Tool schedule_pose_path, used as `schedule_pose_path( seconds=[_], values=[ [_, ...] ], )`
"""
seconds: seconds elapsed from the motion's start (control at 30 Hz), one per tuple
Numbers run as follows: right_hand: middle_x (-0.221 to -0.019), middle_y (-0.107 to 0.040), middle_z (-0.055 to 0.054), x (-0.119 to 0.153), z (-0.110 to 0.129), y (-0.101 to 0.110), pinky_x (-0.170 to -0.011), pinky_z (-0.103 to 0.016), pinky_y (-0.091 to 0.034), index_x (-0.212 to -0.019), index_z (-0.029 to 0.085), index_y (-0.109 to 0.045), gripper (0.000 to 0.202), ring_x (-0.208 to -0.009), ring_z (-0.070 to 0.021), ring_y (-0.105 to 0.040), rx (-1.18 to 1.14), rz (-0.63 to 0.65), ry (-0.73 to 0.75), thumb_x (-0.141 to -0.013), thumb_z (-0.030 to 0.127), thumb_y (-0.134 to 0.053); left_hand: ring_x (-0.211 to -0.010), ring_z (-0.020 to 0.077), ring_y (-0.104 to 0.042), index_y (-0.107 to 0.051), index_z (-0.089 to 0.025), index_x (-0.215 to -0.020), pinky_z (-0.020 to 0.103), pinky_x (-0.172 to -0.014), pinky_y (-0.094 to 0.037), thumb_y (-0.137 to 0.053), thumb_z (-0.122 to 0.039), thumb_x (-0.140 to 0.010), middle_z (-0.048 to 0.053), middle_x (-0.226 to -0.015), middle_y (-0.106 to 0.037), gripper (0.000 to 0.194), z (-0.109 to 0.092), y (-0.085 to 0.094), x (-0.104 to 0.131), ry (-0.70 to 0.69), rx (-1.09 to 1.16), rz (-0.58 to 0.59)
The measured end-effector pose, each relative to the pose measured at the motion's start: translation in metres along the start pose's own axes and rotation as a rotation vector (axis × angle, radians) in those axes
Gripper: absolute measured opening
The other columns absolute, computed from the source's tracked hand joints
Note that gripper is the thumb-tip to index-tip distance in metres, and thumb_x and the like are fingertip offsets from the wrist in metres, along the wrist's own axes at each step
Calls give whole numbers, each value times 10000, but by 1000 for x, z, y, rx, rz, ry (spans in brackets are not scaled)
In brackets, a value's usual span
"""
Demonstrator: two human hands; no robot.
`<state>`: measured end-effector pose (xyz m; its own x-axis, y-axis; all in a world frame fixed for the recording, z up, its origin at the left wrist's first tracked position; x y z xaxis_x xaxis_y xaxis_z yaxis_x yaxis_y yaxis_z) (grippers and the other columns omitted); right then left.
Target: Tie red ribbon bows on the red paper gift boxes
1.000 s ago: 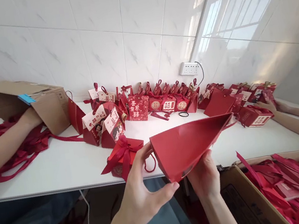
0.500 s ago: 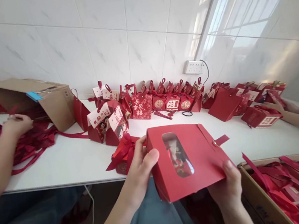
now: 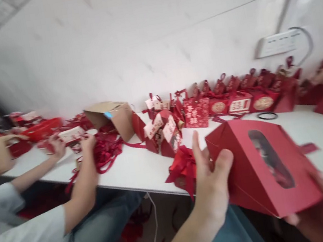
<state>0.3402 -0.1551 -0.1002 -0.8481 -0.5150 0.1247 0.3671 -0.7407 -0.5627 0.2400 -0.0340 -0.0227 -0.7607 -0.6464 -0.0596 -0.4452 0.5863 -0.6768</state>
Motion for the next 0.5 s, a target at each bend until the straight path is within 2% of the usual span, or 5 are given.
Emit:
schedule_pose_path(
  seconds=[0.07, 0.2, 0.3, 0.37, 0.5],
  values=[
    [-681, -688, -24, -2, 0, -1, -222, -199, -391, -976, 225, -671, 453, -320, -112, -487, -61, 15, -42, -628, 508, -734, -1247, 241, -462, -187, -356, -1426, 345, -1027, -399, -649, -389, -797, 22, -1370, -481, 781, -1, -12, -1, 5, -14, 59],
    [-690, -706, -21, -6, -2, -3, -304, -160, -475, -887, 208, -701, 306, -412, -117, -586, -146, 65, -111, -709, 458, -700, -1240, 266, -461, -344, -304, -1383, 350, -1006, -428, -613, -325, -828, 22, -1345, -509, 617, 11, -37, 0, 65, -87, 258],
    [-729, -720, -20, -6, -2, 2, -382, -129, -517, -886, 233, -716, 223, -538, -130, -660, -162, 101, -101, -740, 400, -693, -1209, 260, -490, -417, -286, -1343, 336, -977, -455, -600, -277, -844, 28, -1307, -543, 531, 25, -42, -2, 111, -125, 287],
    [-760, -727, -21, -5, 0, 9, -377, -107, -507, -903, 250, -719, 207, -562, -126, -669, -151, 101, -76, -741, 378, -698, -1175, 262, -520, -448, -270, -1322, 331, -943, -481, -603, -264, -844, 39, -1271, -571, 503, 35, -47, -5, 149, -107, 315],
    [-726, -729, -25, -4, 1, 24, -290, -97, -452, -785, 225, -727, 156, -407, -93, -597, -169, 40, -98, -696, 353, -735, -1115, 265, -564, -493, -249, -1283, 323, -885, -514, -603, -269, -844, 50, -1211, -613, 453, 49, -58, -10, 188, -54, 346]
  ],
)
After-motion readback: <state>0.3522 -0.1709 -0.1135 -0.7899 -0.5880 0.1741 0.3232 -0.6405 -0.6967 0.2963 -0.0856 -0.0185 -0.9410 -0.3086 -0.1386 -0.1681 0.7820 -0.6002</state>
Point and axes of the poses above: each hand's wrist, its own x-axis away from the middle knuckle, its own y-axis out of the back of the hand, z = x × y, the point moved 9 cm from there along -x, towards the middle knuckle
